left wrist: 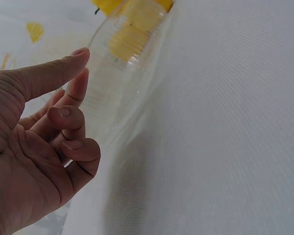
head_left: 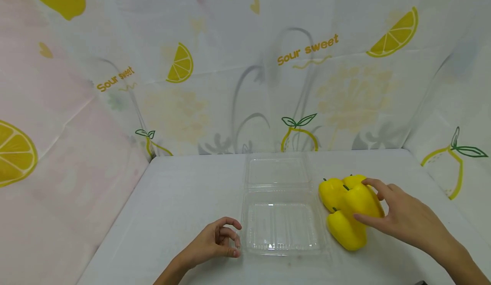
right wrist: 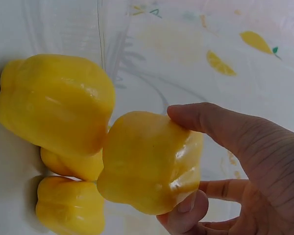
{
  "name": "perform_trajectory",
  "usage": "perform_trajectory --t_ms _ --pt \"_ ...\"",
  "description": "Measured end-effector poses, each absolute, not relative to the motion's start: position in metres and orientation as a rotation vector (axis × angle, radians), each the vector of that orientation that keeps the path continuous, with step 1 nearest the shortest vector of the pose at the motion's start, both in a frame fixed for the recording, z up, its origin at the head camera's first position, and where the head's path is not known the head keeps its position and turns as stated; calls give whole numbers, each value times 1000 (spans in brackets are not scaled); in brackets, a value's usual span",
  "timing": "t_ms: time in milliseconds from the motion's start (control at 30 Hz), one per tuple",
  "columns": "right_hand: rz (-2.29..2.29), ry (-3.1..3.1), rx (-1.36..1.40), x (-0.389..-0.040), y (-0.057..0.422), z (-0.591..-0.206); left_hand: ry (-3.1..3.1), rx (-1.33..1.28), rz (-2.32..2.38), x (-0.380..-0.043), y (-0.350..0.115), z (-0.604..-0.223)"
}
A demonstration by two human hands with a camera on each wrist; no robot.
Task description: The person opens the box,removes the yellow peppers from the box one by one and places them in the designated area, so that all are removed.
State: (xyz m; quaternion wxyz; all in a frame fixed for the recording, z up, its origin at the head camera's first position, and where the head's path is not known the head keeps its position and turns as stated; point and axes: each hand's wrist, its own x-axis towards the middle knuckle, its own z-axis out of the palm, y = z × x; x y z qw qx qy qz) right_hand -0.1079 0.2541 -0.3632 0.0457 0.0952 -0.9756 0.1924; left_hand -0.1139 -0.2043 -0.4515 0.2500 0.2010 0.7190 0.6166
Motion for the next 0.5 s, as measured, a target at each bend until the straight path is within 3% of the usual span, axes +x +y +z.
perform_trajectory --t_ms 500 --pt "542 -3035 223 -104 273 -370 1965 569 1680 -115 -204 -452"
